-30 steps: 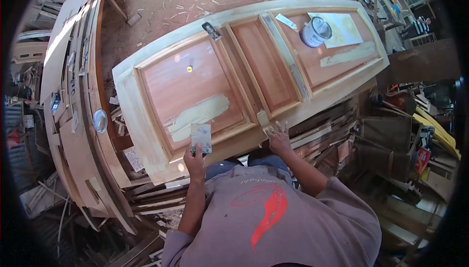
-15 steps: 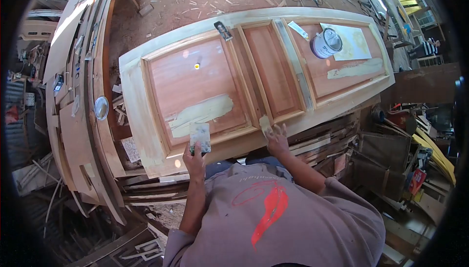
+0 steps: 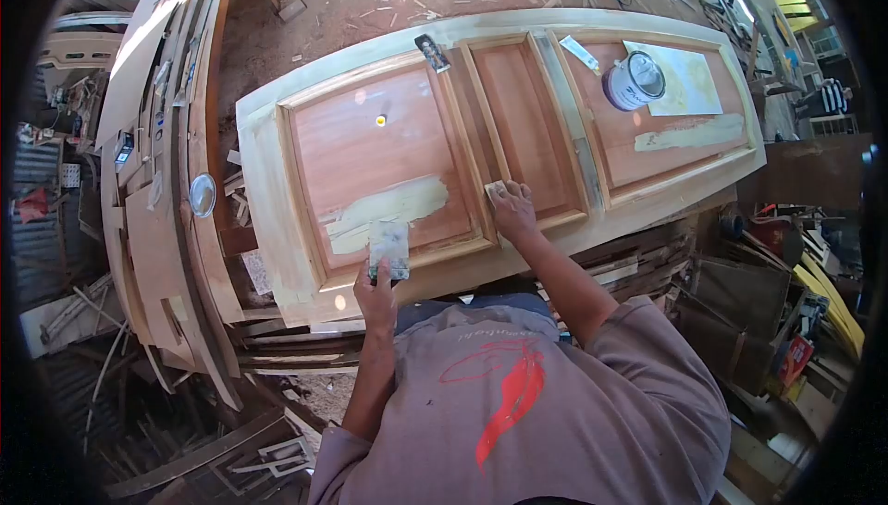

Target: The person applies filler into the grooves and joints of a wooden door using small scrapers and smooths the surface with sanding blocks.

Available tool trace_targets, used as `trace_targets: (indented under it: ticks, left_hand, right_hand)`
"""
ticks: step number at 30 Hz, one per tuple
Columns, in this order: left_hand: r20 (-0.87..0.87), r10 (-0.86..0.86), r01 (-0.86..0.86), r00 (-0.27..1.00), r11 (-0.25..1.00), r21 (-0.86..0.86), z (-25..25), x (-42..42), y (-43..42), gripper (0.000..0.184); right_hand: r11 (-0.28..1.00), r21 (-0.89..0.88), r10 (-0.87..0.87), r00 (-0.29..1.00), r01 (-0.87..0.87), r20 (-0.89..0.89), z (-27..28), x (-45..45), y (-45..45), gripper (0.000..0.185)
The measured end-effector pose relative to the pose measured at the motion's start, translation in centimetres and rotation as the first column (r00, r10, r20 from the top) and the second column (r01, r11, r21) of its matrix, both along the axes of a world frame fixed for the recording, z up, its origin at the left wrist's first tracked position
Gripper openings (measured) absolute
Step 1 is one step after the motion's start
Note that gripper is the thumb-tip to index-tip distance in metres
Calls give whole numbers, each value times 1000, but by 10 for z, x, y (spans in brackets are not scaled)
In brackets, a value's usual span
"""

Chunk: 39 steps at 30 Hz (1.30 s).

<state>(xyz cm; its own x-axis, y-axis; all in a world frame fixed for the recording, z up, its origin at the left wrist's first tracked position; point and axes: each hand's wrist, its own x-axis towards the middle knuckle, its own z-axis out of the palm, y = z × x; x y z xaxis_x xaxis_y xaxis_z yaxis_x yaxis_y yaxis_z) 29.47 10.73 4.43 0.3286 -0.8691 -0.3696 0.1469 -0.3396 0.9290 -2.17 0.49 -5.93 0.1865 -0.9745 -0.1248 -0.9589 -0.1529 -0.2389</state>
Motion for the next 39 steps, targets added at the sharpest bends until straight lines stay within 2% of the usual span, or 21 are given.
trace_targets:
  ticks: [1, 4, 9, 12, 15, 17, 21, 23, 25, 28, 30, 34, 36, 39]
  left_hand:
    - [30, -11, 11, 999, 1000, -11, 1, 0, 0, 32]
    - [0, 13, -13, 1000, 1000, -2, -2, 2, -1, 36]
    - [-93, 40, -35, 995, 997, 63, 6, -1, -12, 35]
    - [-80, 54, -49, 995, 996, 70, 12, 0, -17, 33]
    - [-8, 52, -52, 999, 998, 36, 0, 5, -15, 32]
    - [42, 44, -45, 998, 999, 20, -4, 6, -10, 32]
    - [56, 45, -46, 997, 999, 22, -3, 8, -5, 31]
    - [47, 59, -60, 997, 998, 20, -6, 10, -3, 31]
    - [48, 77, -78, 996, 997, 17, -7, 9, -3, 32]
    - [-19, 55, -54, 998, 996, 67, -7, 10, -5, 34]
    - [-82, 67, -63, 994, 997, 43, -9, 8, -10, 33]
    - [-122, 7, -4, 993, 1000, 31, 4, 8, -20, 40]
    - [-102, -46, 47, 994, 999, 10, -8, 18, -18, 40]
    - [-129, -74, 74, 989, 997, -7, -31, 36, -17, 40]
  right_hand:
    - [1000, 18, 4, 1000, -4, -28, -6, -2, 5, 43]
    - [993, -96, 60, 991, -72, -119, -11, -3, 50, 43]
    - [993, -7, 115, 988, -117, -99, -21, -24, 143, 41]
    - [954, 286, 134, 979, -87, -152, 36, -22, 132, 41]
    - [948, 318, 85, 984, -32, -154, 42, -21, 79, 42]
    - [998, 61, 35, 999, -32, -42, 21, -20, 32, 40]
    - [990, 143, 30, 996, -17, -85, 24, -3, -56, 35]
    - [987, 161, 34, 996, -19, -88, 20, 1, -62, 33]
    - [991, 134, 30, 997, -20, -70, 4, -5, -54, 31]
    - [970, 240, 73, 991, -45, -109, 0, -16, -16, 31]
    - [950, 311, 49, 994, -16, -98, 4, -20, 17, 43]
    - [914, 405, 20, 992, 31, -121, 8, -27, 88, 49]
    - [906, 422, 20, 994, 29, -110, 7, -30, 118, 46]
    - [898, 437, -6, 995, 49, -98, 16, -30, 118, 44]
